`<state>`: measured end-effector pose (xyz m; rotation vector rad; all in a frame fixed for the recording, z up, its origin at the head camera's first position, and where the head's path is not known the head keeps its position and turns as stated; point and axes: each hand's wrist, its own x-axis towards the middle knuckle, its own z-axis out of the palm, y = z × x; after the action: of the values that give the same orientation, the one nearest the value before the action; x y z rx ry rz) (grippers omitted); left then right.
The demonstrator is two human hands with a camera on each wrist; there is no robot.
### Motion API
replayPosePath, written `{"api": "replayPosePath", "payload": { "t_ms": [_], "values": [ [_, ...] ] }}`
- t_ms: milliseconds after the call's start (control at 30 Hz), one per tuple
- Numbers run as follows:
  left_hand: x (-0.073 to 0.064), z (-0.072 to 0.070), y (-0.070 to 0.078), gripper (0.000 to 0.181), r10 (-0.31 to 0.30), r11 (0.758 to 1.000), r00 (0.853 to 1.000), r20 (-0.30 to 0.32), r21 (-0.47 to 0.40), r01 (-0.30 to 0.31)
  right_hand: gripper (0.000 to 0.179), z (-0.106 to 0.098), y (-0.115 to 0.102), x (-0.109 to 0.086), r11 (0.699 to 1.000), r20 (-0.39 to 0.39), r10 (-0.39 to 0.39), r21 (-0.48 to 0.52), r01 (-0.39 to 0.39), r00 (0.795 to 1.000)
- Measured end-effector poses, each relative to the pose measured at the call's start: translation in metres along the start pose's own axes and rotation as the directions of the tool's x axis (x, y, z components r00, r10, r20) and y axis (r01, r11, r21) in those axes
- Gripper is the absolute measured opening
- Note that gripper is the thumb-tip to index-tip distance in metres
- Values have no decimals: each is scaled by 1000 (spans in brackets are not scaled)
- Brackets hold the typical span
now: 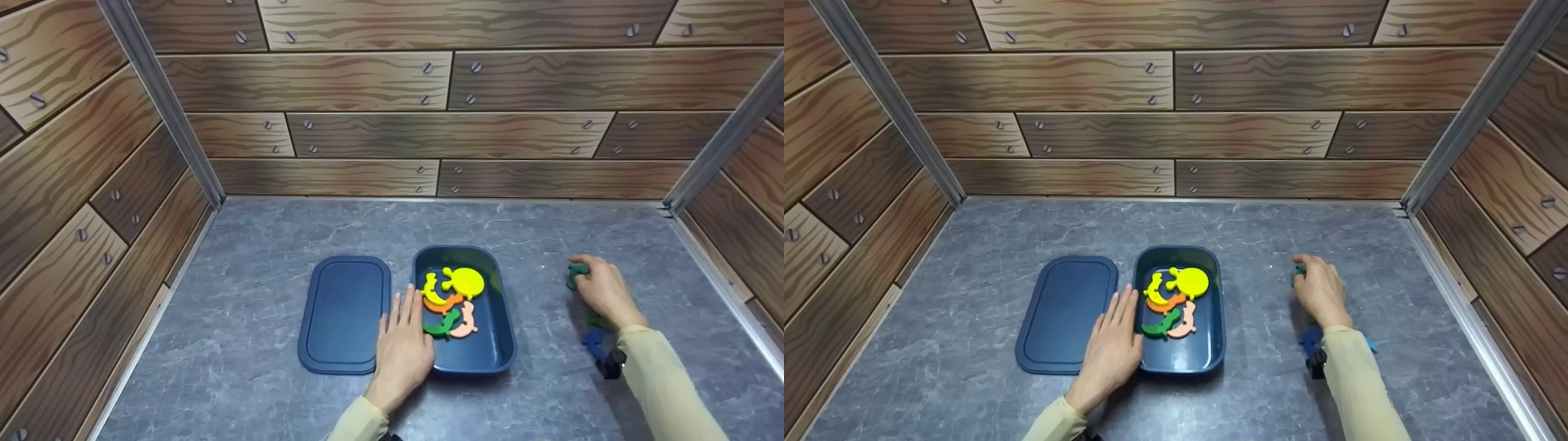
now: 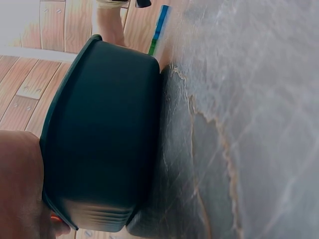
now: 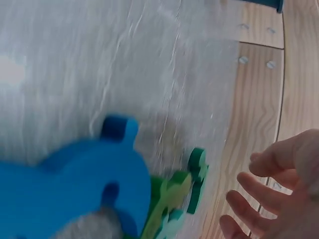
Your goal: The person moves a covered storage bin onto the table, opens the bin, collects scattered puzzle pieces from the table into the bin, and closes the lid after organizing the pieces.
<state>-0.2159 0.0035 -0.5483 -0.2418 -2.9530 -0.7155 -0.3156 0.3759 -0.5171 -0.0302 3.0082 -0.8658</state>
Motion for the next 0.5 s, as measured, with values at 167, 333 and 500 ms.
{"api": "replayPosePath", "payload": {
  "t_ms": [167, 333, 500],
  "values": [
    [-1, 0, -1, 66, 0, 1000, 1000, 2, 7, 0, 49, 0, 10, 9, 995, 105, -15, -101, 26, 994],
    [-2, 0, 0, 65, 5, 1000, 1000, 3, 2, -5, 57, -2, 15, 16, 982, 209, 1, -183, 38, 978],
    [-1, 0, 0, 65, 3, 1000, 1000, -3, 13, -3, 62, -5, 16, 21, 986, 273, 26, -164, 20, 962]
  ]
}}
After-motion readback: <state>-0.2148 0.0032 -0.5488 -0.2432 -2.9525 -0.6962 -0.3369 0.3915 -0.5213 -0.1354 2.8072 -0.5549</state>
